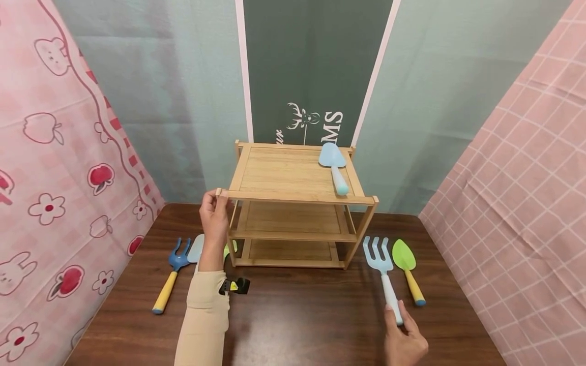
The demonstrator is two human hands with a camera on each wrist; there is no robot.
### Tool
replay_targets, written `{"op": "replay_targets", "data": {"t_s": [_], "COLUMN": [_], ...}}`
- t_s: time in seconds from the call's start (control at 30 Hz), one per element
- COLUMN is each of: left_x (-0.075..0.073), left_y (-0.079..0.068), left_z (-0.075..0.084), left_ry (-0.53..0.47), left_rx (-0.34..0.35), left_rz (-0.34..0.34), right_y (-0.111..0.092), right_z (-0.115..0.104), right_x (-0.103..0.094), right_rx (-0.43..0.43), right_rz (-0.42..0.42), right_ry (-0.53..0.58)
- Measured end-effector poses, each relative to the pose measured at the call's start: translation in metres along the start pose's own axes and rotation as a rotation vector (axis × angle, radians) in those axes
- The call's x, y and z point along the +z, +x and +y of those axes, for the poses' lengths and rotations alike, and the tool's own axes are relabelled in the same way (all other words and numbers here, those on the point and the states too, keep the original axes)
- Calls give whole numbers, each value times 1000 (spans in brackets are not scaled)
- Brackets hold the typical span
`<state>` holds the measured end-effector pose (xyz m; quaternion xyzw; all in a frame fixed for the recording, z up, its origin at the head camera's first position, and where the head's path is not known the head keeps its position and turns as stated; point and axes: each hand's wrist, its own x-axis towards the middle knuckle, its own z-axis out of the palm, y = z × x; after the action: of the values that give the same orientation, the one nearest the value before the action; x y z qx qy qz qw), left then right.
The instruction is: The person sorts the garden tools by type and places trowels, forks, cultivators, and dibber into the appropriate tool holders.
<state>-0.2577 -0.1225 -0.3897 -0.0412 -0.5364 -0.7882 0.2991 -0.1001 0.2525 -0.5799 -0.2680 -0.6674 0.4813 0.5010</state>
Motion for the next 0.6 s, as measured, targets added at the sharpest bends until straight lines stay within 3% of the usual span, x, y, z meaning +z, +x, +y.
{"op": "replay_targets", "data": {"t_s": [0.17,0.27,0.6], "left_x": [0,-1,0], "left_y": [0,0,0], "left_z": [-1,-1,-1], "left_ry": [2,11,16], "left_rx": [-5,-2,-9], "left_rz": [1,-1,-2], "right_y": [-7,-11,-16], "right_z": [-69,-94,-123], "right_x": [-9,-12,-20], "right_rx": [18,-6,-66], "right_rz": [-36,-53,-28], "right_ry": [-14,-37,3]}}
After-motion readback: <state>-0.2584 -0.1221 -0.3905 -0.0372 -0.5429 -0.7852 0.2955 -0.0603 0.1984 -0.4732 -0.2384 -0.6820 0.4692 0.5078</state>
